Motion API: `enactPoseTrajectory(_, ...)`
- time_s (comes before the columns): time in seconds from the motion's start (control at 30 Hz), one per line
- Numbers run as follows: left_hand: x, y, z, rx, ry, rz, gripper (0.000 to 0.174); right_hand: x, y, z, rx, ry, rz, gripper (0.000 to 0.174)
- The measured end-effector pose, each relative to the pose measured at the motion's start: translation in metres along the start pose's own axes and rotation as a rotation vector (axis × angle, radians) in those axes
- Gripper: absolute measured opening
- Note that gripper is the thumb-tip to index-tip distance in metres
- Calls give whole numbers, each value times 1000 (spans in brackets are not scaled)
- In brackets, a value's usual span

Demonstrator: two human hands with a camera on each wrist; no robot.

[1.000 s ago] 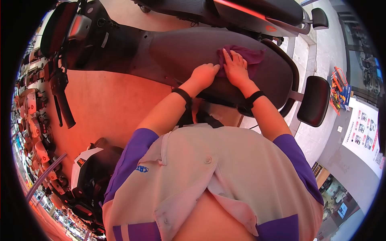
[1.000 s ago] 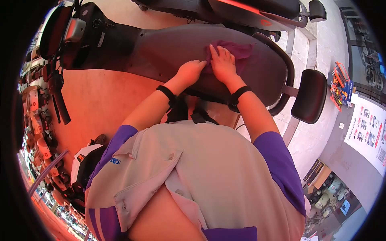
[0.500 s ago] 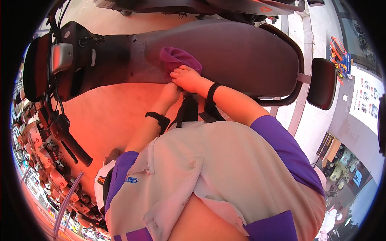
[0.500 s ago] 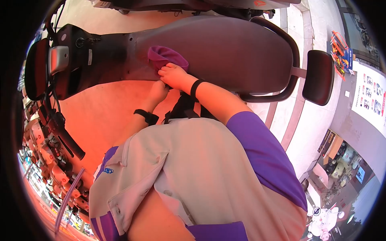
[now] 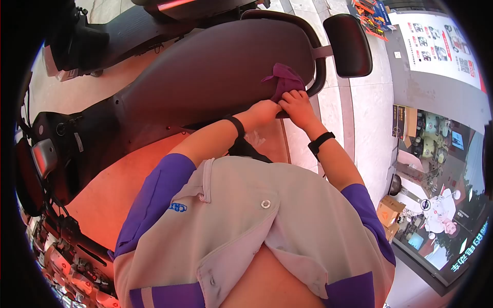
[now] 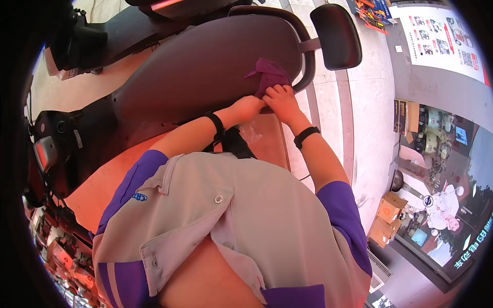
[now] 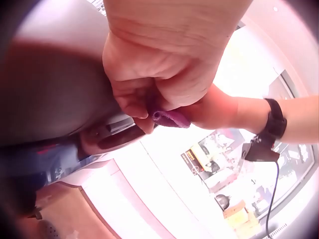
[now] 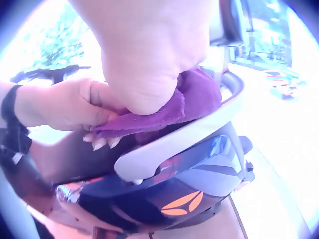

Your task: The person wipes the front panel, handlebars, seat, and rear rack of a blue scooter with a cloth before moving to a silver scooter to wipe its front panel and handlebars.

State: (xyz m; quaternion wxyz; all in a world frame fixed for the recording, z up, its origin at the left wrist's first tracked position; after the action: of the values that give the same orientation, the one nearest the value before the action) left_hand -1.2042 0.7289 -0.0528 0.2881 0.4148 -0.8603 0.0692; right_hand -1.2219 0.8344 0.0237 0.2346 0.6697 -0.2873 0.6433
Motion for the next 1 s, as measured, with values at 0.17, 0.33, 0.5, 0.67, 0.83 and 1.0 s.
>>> enactPoseTrajectory(0.17,-1,58,-23,-20,185,82,13,7,-29,-37,-328,198,-306,20)
enactPoseTrajectory(0.33,-14,43,-39,82,300,68,11,-26,-44,-36,-331,374,-300,24)
enactPoseTrajectory(0.5,-38,96,-53,76,366,111,11,-22,-65,-94,-327,279,-249,30)
enactPoseTrajectory(0.67,-31,198,-60,93,267,-147,13,-20,-85,-207,-670,308,-398,32)
enactPoseTrajectory(0.83,-25,222,-67,167,178,-231,18,-24,-109,-253,-914,697,-488,31)
enactPoseTrajectory(1.0,-17,194,-63,372,154,-394,20,-12,-71,-209,-620,800,-568,33)
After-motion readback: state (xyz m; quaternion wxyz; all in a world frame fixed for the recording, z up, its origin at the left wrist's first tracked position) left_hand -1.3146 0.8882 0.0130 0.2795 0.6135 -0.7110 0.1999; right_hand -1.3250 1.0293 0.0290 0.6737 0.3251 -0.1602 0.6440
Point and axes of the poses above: each hand's wrist, its own y-axis towards the middle knuckle, its own x-axis out of the back of the hand, z = x × y, the point moved 5 cm from there along y, towards the middle knuckle, and after that the axes turned 6 degrees about -x, right-handed, at the moved point
